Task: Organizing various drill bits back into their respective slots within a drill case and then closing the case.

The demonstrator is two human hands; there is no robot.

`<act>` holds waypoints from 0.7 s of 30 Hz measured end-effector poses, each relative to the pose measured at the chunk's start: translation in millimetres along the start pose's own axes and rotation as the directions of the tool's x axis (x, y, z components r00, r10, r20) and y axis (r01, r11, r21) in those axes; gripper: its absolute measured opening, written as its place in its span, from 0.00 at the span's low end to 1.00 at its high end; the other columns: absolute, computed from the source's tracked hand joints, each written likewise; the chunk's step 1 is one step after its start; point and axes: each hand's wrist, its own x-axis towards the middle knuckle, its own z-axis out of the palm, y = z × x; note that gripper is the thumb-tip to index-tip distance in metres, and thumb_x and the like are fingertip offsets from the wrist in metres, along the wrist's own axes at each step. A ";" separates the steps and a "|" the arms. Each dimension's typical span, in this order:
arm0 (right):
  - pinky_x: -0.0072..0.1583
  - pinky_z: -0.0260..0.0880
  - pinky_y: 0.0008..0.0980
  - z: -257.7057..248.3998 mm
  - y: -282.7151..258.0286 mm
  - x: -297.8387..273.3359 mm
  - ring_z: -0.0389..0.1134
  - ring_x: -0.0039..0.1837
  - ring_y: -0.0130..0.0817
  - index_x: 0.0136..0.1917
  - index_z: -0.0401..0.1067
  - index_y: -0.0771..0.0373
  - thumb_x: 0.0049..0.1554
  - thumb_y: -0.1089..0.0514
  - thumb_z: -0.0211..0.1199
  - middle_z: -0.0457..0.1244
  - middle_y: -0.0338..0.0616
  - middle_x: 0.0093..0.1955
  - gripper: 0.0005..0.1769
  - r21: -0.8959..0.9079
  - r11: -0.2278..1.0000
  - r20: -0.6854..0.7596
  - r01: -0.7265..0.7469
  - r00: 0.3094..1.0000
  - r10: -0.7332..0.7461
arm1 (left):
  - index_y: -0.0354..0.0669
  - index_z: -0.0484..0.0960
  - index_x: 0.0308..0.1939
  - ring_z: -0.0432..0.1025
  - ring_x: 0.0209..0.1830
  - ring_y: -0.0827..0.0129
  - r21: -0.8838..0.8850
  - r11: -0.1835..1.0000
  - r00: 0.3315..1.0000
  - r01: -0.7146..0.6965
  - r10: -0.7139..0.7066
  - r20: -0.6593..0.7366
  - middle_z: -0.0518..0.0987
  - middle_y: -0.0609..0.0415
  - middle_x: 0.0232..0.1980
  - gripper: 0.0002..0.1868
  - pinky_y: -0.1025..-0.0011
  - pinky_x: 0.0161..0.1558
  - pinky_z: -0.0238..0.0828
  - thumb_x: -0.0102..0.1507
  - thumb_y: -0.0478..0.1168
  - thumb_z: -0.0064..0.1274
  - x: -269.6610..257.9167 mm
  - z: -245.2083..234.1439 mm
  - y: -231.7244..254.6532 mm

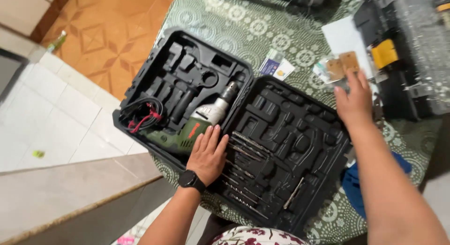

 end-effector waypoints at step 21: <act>0.76 0.56 0.43 -61.2 -116.2 -214.3 0.53 0.81 0.61 0.75 0.64 0.63 0.57 0.51 0.67 0.50 0.71 0.80 0.36 0.316 0.826 0.089 -0.467 0.881 0.464 | 0.43 0.71 0.69 0.53 0.80 0.46 -0.077 0.996 0.999 -0.043 0.044 0.002 0.60 0.38 0.78 0.28 0.49 0.75 0.48 0.64 0.41 0.52 -6.1 7.9 -10.5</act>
